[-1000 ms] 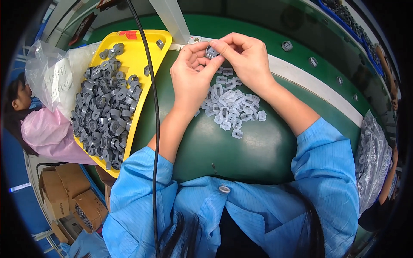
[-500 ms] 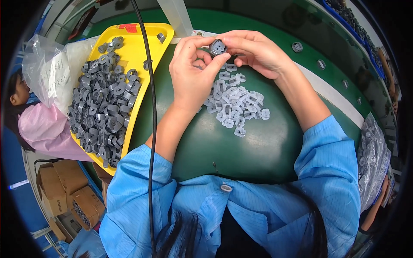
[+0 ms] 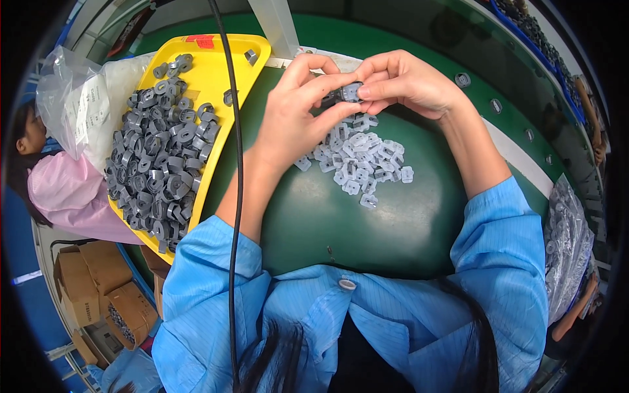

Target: The person assembles small grey plastic bases with white plastic clips by hand at a manufacturing workstation.

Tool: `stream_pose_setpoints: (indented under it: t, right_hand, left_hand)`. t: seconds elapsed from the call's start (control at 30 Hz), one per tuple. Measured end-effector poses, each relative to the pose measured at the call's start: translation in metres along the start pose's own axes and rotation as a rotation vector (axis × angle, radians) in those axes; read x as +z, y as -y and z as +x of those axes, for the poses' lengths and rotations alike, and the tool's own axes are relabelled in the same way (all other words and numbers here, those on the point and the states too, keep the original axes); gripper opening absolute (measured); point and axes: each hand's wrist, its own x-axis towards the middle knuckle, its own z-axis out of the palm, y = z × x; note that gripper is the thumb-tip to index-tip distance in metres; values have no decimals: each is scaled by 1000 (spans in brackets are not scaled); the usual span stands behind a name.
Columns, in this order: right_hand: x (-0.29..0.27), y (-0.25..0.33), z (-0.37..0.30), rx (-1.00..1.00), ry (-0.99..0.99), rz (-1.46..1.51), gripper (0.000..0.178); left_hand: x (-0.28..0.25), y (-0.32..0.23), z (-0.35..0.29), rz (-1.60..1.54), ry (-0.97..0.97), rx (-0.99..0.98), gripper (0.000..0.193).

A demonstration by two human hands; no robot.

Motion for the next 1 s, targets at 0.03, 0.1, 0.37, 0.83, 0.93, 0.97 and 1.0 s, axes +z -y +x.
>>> stream_pose_setpoints:
  t: [0.03,0.1,0.37,0.83,0.93,0.97,1.0]
  right_hand:
    - [2,3,-2,15,12,-66,15]
    - [5,6,-5,-4,14,-159,15]
    - [1,5,-2,-76,-28,93,26]
    - [-55,-24,16,-186,-340,134,8]
    - [-70,-27,17,-150,-457,-43,10]
    - [-73,-29,18,-125,-572,-294,13]
    - [-74,-33,17,-98,-681,-548,16]
  left_hand:
    - [-4,1,1,16,58,77,36]
    - [-6,0,0,52,85,103,37]
    - [-4,-5,1,145,-72,107,37]
    - [-6,17,-7,-677,-86,-663,49]
    - [-5,11,-3,-734,-147,-751,42]
    - [-8,10,-1,-725,-129,-785,44]
    - [-7,11,-2,-730,-131,-788,44]
